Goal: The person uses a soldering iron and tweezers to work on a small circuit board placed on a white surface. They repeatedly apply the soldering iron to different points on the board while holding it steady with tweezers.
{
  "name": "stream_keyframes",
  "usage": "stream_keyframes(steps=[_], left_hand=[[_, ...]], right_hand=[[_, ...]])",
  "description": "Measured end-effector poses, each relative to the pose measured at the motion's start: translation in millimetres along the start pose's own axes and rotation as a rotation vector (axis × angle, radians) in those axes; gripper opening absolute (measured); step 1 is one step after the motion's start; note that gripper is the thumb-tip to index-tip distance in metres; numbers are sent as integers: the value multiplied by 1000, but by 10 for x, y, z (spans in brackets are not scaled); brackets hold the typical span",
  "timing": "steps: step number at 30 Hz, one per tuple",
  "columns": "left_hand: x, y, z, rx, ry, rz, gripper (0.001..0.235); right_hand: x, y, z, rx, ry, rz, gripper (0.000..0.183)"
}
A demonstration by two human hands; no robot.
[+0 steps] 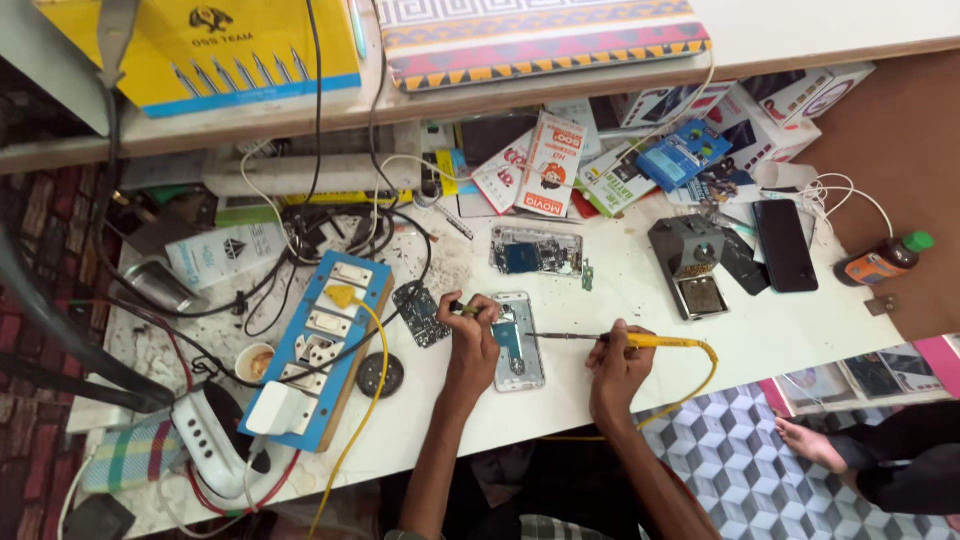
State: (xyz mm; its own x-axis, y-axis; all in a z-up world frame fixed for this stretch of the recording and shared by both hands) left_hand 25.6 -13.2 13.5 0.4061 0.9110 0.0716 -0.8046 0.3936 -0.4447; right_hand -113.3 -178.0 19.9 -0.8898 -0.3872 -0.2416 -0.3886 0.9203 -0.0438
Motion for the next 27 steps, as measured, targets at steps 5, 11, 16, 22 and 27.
stream_keyframes(steps=[5, 11, 16, 22, 27], left_hand=[[-4, -4, 47, 47, 56, 12, 35], [4, -15, 79, 48, 42, 12, 38], [6, -5, 115, 57, 39, 20, 38], [0, -33, 122, 31, 29, 4, 33], [10, 33, 27, 11, 1, -3, 36]], right_hand=[[-70, 35, -66, -23, 101, -54, 26], [-100, 20, -94, -5, 111, -88, 27], [-111, 44, -113, 17, 132, -132, 26], [-84, 30, -116, 45, 89, -125, 23], [-15, 38, -11, 78, 86, -148, 22]])
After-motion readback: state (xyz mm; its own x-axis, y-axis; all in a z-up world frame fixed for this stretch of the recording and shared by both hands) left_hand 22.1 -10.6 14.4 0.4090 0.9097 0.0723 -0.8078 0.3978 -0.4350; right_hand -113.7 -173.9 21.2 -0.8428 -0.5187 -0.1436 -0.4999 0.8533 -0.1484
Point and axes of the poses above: each hand's wrist, its own y-axis away from the middle knuckle, its own x-axis out of the back of the hand, z = x × y, the point moved 3 cm from there along -y, towards the middle knuckle, and after that the axes turned 2 degrees about x, right-handed, at the moved point
